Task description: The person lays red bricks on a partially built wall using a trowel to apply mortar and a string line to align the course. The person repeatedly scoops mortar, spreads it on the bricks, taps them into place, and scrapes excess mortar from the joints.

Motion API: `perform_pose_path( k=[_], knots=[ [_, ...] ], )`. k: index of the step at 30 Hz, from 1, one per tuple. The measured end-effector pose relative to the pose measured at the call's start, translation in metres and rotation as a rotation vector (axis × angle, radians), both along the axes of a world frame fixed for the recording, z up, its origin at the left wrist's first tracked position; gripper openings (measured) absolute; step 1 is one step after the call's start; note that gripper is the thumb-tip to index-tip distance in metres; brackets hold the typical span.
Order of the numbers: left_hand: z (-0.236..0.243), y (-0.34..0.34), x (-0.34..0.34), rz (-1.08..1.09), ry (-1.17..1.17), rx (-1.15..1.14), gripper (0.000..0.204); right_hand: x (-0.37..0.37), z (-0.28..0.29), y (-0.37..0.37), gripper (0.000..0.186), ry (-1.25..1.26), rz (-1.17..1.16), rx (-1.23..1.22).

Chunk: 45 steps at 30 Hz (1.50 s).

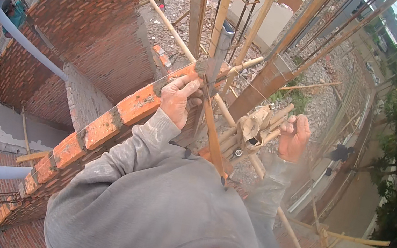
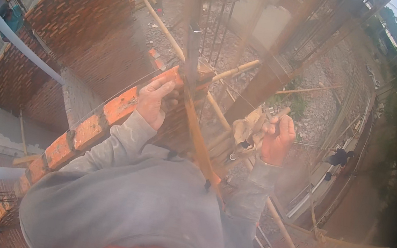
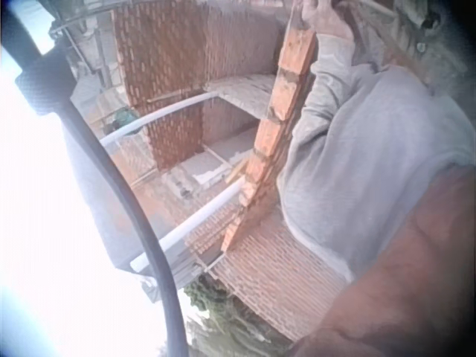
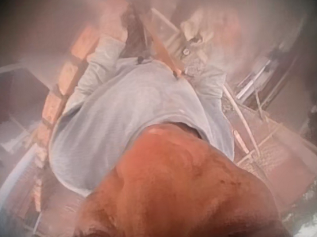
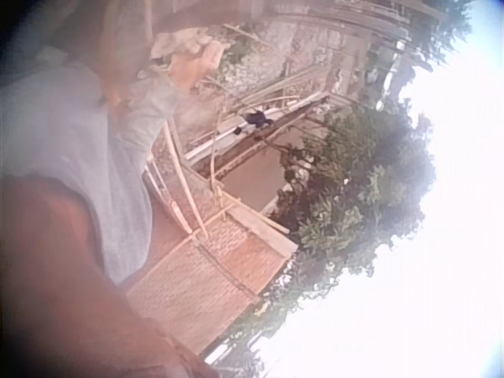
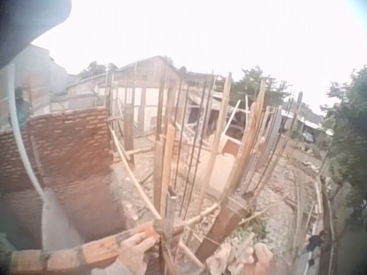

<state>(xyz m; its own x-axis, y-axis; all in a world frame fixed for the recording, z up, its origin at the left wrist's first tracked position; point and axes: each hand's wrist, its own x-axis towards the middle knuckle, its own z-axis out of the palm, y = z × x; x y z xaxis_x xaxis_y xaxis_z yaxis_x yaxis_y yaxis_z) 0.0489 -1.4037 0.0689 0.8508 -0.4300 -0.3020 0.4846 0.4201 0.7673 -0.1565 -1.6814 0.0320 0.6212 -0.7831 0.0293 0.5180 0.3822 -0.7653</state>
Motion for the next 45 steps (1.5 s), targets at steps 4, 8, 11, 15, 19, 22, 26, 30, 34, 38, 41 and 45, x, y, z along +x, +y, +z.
perform_pose_path(
  k=[4, 8, 11, 15, 19, 22, 26, 30, 34, 38, 41, 45],
  knots=[
    [-0.022, -0.032, 0.047, 0.07, -0.262, -0.075, 0.03, 0.005, -0.003, 0.005, 0.013, 0.014, 0.027, -0.068],
    [-0.018, -0.043, 0.055, 0.145, -0.47, 0.077, 0.024, -0.002, -0.001, 0.013, 0.013, 0.083, 0.027, -0.061],
    [-0.016, -0.046, 0.055, 0.19, -0.583, 0.168, 0.021, -0.006, 0.002, 0.017, 0.013, 0.12, 0.026, -0.059],
    [-0.021, -0.05, 0.047, 0.314, -0.695, 0.279, 0.024, -0.01, 0.011, 0.028, 0.014, 0.124, 0.015, -0.101],
    [-0.027, -0.043, 0.013, 0.193, -0.545, 0.296, 0.026, -0.018, 0.019, 0.052, 0.016, 0.162, 0.026, -0.225],
    [-0.023, -0.047, -0.013, -0.053, -0.473, 0.097, 0.022, -0.025, 0.019, 0.075, 0.017, 0.157, 0.004, -0.235],
    [-0.013, -0.057, -0.02, -0.259, -0.308, -0.056, 0.03, -0.03, 0.021, 0.095, 0.019, 0.112, -0.049, -0.318],
    [-0.009, -0.061, -0.012, -0.125, -0.35, 0.054, 0.022, -0.033, 0.023, 0.109, 0.018, 0.148, -0.108, -0.421],
    [-0.011, -0.059, 0.009, 0.139, -0.477, 0.137, 0.032, -0.035, 0.019, 0.131, 0.023, 0.202, -0.204, -0.405],
    [-0.014, -0.051, 0.025, 0.144, -0.743, 0.286, 0.059, -0.034, 0.017, 0.151, 0.022, 0.171, -0.183, -0.386],
    [-0.014, -0.049, 0.04, 0.086, -0.869, 0.295, 0.068, -0.032, 0.018, 0.162, 0.021, 0.193, -0.146, -0.421],
    [-0.02, -0.046, 0.049, 0.033, -0.872, 0.264, 0.064, -0.033, 0.021, 0.183, 0.025, 0.25, -0.019, -0.488]
  ],
)
